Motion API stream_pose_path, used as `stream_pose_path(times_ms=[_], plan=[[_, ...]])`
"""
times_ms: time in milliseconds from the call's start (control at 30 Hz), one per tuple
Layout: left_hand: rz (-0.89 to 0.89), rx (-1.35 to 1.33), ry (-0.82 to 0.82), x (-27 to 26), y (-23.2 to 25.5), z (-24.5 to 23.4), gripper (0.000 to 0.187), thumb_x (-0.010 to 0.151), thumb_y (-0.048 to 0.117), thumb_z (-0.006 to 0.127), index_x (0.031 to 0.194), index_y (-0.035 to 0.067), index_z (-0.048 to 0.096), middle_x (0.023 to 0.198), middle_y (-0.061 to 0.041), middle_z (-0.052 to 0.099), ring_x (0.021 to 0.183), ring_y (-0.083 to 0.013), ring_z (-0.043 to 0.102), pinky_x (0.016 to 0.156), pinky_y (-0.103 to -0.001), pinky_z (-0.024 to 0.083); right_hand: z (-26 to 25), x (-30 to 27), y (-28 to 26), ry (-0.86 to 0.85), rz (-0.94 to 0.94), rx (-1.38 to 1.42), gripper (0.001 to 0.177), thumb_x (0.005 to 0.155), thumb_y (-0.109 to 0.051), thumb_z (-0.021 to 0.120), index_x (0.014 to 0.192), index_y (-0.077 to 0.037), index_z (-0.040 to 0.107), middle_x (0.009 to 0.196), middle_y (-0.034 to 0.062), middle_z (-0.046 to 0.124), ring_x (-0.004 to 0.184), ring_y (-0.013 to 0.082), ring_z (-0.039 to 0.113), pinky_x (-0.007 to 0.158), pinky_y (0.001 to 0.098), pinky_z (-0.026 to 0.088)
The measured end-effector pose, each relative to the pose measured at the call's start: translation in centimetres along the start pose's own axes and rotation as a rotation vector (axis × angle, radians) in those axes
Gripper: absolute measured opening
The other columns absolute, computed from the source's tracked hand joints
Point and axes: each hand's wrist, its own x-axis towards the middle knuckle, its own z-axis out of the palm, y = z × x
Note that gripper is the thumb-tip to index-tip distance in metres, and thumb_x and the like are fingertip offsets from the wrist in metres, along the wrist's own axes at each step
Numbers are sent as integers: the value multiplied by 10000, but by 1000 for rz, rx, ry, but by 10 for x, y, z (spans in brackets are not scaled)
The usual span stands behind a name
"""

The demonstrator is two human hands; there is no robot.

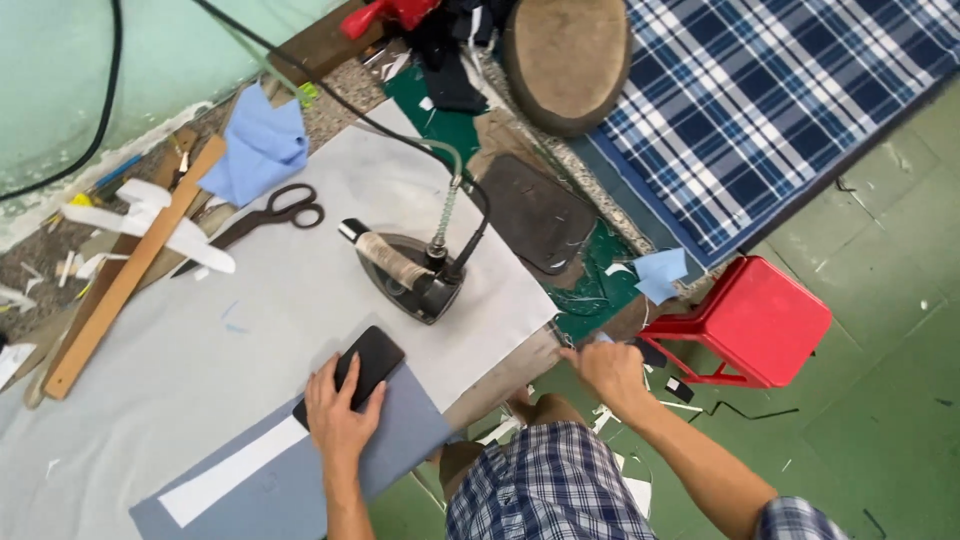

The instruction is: The person irons a piece of light blue fabric on a work table, using a black rectangular block to press down on the material while ironing. They then use scissors to trim the edges of the fabric.

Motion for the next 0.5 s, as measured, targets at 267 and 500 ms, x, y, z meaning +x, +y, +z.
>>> stream_pose_path(times_ms=[267,500], plan=[[25,34,-15,-6,-5,8,561,901,404,705,1389,138,628,1391,-195,593,1234,-379,588,1082,-579,461,15,64,100,436,-75,-9,770,993,-652,248,1478,-90,453,1609,175,298,1487,357,253,1218,507,224],[10,49,6,-6,-6,11,548,883,392,736,1353,120,666,1382,-201,606,1232,-378,595,1068,-562,481,9,-43,64,-18,-473,812,395,1006,-449,550,987,-118,766,669,67,756,527,250,700,531,371,521]])
